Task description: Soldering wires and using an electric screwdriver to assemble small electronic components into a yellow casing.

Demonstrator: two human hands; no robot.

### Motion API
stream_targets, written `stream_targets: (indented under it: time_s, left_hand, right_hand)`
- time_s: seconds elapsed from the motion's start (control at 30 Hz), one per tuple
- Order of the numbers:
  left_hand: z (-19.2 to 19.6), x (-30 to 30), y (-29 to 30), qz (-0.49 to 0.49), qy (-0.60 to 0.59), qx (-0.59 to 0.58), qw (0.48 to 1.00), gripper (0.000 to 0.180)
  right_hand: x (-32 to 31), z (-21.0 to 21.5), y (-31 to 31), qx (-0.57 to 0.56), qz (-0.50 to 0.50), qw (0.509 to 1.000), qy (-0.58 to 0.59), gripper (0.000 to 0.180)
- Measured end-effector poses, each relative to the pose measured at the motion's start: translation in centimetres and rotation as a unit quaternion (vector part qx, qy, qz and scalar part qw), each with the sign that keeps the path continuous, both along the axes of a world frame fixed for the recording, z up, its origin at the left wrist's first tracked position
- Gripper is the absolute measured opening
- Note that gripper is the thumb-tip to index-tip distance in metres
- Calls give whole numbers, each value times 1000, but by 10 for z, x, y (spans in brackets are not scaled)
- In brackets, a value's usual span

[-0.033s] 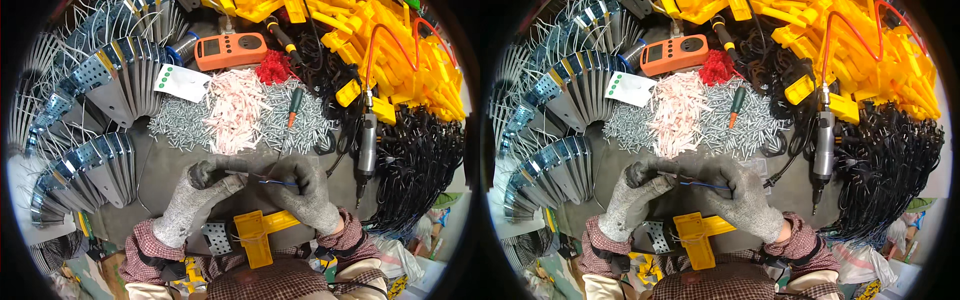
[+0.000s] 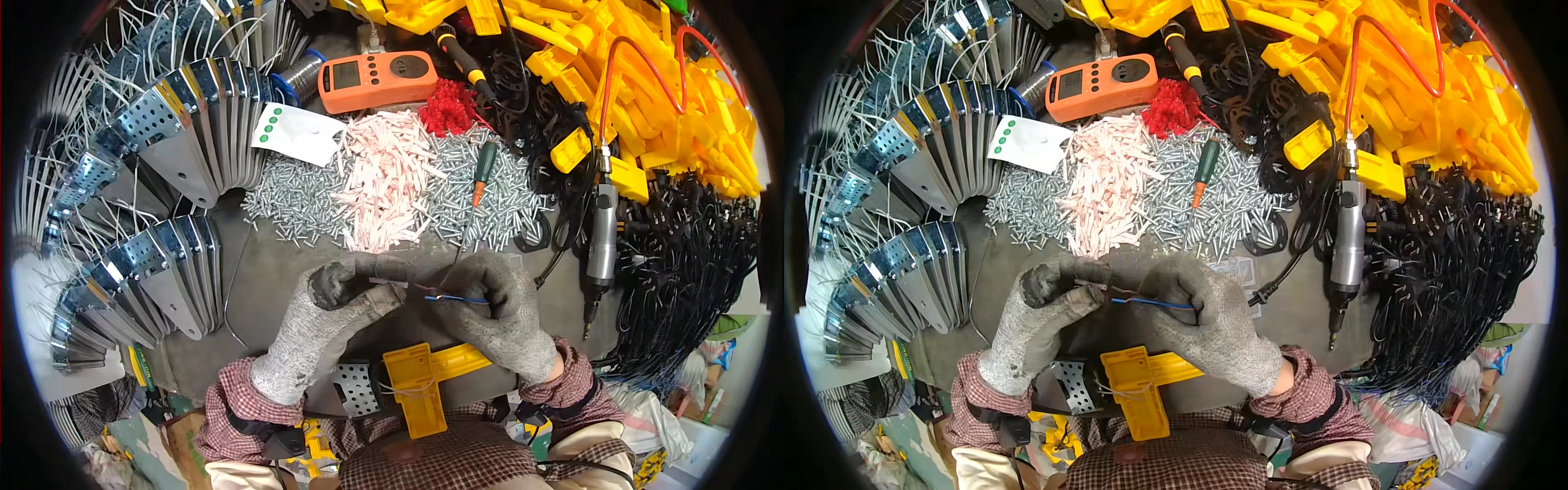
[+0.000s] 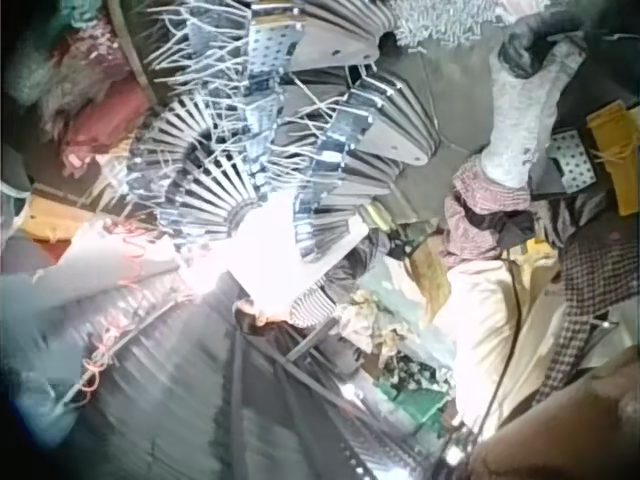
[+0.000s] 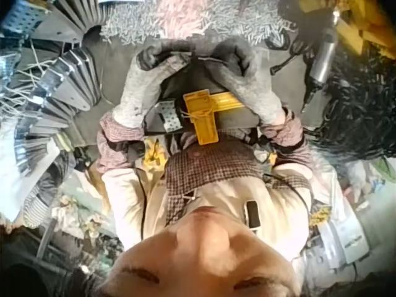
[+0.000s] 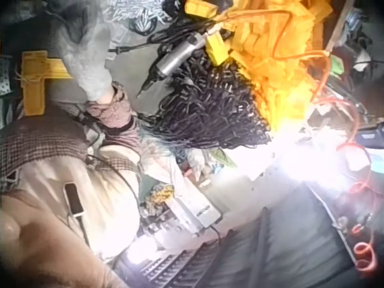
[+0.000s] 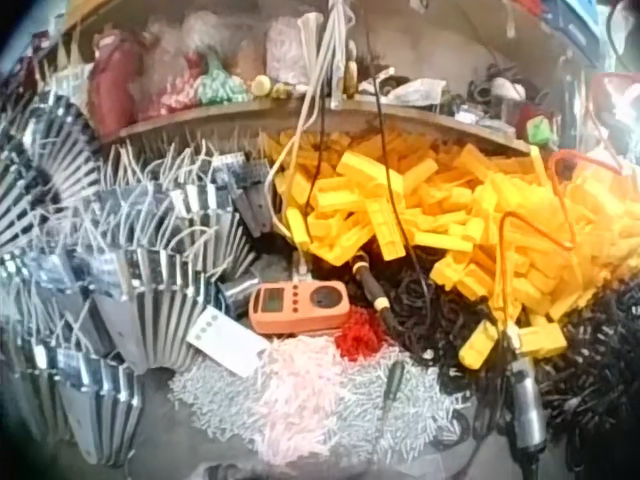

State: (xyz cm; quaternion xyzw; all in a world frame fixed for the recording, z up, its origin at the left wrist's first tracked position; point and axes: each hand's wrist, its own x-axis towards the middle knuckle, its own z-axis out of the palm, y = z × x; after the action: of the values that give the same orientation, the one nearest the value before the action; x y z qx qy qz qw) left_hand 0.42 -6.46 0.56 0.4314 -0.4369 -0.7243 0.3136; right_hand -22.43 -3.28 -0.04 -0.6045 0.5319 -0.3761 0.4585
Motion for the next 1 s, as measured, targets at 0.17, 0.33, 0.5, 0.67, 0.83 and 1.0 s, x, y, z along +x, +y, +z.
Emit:
stream_targets:
  time_s: [0.17, 0.33, 0.5, 0.67, 0.83, 1.0]
  left_hand:
    - [1, -4, 0, -2, -36, -37, 999, 25]
    - [-1, -8, 4, 4, -54, -92, 994, 23]
    - [-8, -10, 6, -19, -71, -144, 987, 25]
    - [-1, -13, 4, -23, -120, -226, 966, 25]
    - [9, -42, -18, -55, -194, -386, 900, 21]
    - [2, -78, -104, -91, -456, -612, 640, 22]
  right_hand:
    - [2, -3, -2, -23, 19, 999, 15, 12]
    - [6, 5, -2, 39, -4, 999, 12, 11]
    - [5, 10, -8, 66, 46, 990, 114, 23]
    - [-9, -8, -8, -51, 80, 995, -11, 35]
    - [-9, 8, -3, 36, -14, 995, -90, 32]
    - [-20, 15, -10, 114, -111, 967, -200, 20]
